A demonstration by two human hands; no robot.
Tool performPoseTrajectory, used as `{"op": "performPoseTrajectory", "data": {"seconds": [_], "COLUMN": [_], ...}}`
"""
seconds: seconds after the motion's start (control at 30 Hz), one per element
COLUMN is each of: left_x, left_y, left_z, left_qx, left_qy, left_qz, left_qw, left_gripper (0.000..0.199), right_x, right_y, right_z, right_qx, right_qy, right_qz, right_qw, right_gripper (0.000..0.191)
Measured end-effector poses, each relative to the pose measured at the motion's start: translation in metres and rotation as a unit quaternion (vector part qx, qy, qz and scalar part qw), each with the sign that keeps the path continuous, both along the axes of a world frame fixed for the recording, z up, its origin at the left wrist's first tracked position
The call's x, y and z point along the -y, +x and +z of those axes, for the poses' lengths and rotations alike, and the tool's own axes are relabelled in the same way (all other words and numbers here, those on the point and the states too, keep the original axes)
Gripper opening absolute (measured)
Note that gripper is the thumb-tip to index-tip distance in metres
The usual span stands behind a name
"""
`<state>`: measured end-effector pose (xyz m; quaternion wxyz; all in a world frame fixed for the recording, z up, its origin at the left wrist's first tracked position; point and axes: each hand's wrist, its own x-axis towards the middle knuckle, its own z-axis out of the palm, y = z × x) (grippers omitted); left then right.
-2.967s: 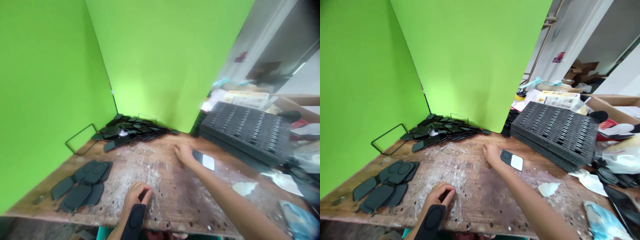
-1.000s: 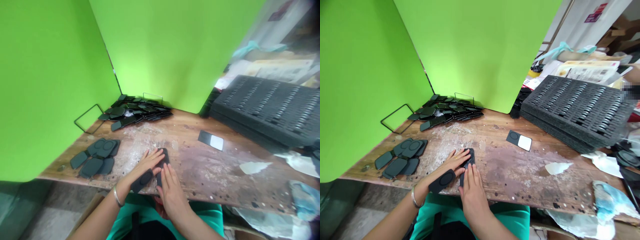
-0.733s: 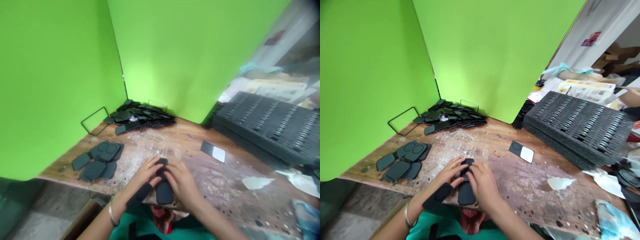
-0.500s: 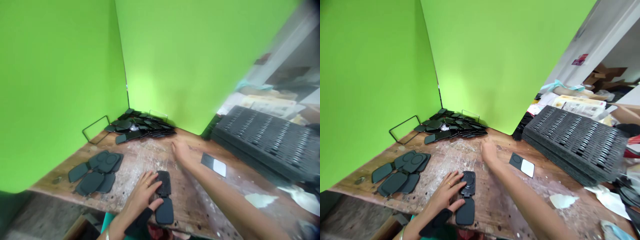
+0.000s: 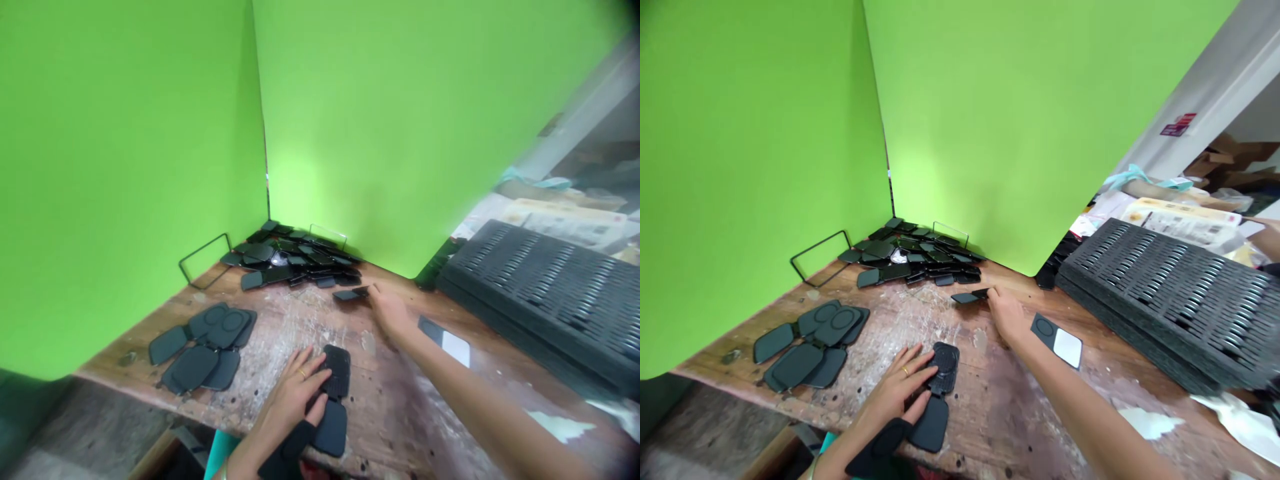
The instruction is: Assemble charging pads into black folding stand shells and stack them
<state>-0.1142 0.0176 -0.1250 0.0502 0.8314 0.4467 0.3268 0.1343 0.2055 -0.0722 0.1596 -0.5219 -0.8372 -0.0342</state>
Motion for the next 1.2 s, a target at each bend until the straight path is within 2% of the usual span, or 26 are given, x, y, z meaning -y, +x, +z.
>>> {"op": "performPoseTrajectory", "data": {"seconds": [0.13,0.23,0.37,0.53,0.63,0.7,0.83,0.93,1.0,1.1,1.2], "left_x": [0.002,0.003,0.003,0.006,0.006,0.005,0.003,0.003,0.004,0.005,0.005], "left_y": [0.003,0.004,0.006,0.007,0.007,0.007,0.006,0.006,0.005,0.006,0.007], "left_z": [0.003,0.008,0.017,0.019,0.015,0.013,0.009,0.009,0.010,0.011,0.011], "left_qx": [0.009,0.004,-0.010,-0.009,-0.004,0.004,0.014,0.014,0.015,0.019,0.024], "left_qy": [0.005,0.009,-0.009,-0.025,-0.024,-0.012,0.002,0.014,0.016,0.016,0.014], "left_qz": [0.019,0.016,0.016,0.023,0.025,0.023,0.020,0.016,0.017,0.020,0.019], "left_qw": [1.000,1.000,1.000,0.999,0.999,1.000,1.000,1.000,1.000,0.999,0.999], "left_gripper": [0.040,0.037,0.036,0.036,0.036,0.035,0.035,0.035,0.036,0.035,0.035], "right_x": [0.055,0.100,0.142,0.154,0.142,0.121,0.052,-0.001,-0.024,-0.039,-0.034], "right_y": [0.050,0.068,0.063,0.048,0.041,0.034,0.002,-0.031,-0.050,-0.067,-0.066], "right_z": [-0.002,-0.005,-0.008,-0.004,0.001,0.002,-0.003,-0.007,-0.007,-0.004,-0.002], "right_qx": [-0.036,-0.075,-0.073,-0.006,-0.019,-0.041,-0.037,-0.013,0.012,0.053,0.095], "right_qy": [-0.005,0.006,0.011,0.063,0.069,0.058,0.022,0.009,0.001,-0.006,-0.014], "right_qz": [0.052,0.137,0.231,0.291,0.299,0.268,0.148,0.109,0.084,0.041,0.018], "right_qw": [0.998,0.988,0.970,0.955,0.952,0.961,0.988,0.994,0.996,0.998,0.995], "right_gripper": [0.021,0.021,0.028,0.030,0.030,0.028,0.031,0.031,0.027,0.023,0.022]}}
